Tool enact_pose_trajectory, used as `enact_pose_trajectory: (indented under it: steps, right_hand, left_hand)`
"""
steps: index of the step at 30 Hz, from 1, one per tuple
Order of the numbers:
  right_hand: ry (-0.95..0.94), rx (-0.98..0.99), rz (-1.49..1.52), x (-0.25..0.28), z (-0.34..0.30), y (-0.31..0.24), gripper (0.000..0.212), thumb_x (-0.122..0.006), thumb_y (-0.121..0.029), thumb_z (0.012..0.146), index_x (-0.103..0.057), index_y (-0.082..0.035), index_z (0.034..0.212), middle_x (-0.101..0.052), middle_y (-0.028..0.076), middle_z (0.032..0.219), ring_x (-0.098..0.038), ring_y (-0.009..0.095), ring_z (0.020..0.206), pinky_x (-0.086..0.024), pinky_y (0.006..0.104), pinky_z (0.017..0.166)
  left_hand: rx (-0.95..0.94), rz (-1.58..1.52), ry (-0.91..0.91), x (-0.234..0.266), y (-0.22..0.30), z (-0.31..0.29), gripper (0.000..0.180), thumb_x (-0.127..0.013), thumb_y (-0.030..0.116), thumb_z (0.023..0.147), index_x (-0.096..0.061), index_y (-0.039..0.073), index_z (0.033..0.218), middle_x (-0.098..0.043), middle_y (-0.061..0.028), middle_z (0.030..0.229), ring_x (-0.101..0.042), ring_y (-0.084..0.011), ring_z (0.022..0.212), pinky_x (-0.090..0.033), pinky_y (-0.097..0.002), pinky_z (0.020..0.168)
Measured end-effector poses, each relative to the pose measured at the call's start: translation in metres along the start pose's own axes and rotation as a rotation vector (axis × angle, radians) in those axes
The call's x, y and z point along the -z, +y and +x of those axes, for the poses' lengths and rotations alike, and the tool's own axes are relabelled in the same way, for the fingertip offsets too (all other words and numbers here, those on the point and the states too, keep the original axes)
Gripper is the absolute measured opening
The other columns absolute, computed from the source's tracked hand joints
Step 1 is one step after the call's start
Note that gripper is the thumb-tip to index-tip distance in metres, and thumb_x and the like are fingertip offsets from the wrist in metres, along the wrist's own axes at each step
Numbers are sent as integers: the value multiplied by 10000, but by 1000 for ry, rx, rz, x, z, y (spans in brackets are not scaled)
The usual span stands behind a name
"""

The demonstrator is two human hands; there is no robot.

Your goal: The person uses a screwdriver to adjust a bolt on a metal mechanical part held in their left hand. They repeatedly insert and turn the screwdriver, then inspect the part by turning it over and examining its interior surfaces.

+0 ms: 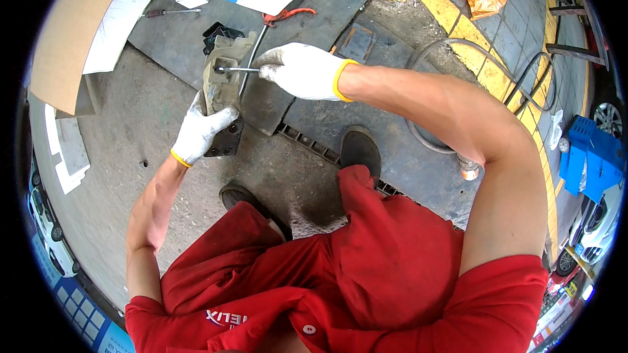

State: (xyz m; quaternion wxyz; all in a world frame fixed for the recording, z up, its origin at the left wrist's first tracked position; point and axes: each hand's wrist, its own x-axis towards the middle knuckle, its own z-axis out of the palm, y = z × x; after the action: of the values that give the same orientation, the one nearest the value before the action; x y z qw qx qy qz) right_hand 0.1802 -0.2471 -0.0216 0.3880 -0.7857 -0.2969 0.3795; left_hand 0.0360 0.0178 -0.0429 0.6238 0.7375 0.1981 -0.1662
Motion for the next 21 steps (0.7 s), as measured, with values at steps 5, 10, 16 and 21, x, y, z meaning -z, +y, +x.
enact_pose_trajectory:
  steps: [5,10,16,21]
  right_hand:
    - [-139,-46,-197,14,-4,-22,451,-571,-310,1105,-670,-43,1454,-733,204,1360,-683,345,1285,-510,416,1119]
    - [-162,-11,-96,-6,-5,3,436,-561,-295,1101,-682,-27,1423,-757,196,1281,-700,347,1229,-516,427,1097]
    - [-136,3,-68,-3,-8,0,433,-567,-263,1066,-699,-20,1399,-739,221,1341,-682,381,1275,-511,439,1103]
    - [-125,13,-16,2,-5,-2,485,-547,-309,1124,-620,-11,1501,-722,190,1401,-673,318,1311,-495,400,1143]
  left_hand:
    - [59,826,-87,-3,20,-1,869,-916,459,828,-518,-61,1399,-763,-246,1183,-758,-333,1110,-601,-404,953]
    - [31,765,-123,-15,-4,-14,944,-899,535,823,-494,-93,1398,-754,-316,1187,-748,-430,1162,-600,-455,979]
    - [69,205,-28,-8,-12,-12,834,-936,301,848,-521,-74,1468,-731,-164,1302,-694,-203,1169,-570,-349,1006]
    - [61,83,-7,-1,-7,-14,750,-915,213,878,-539,-34,1478,-713,-106,1313,-671,-172,1155,-560,-327,1008]
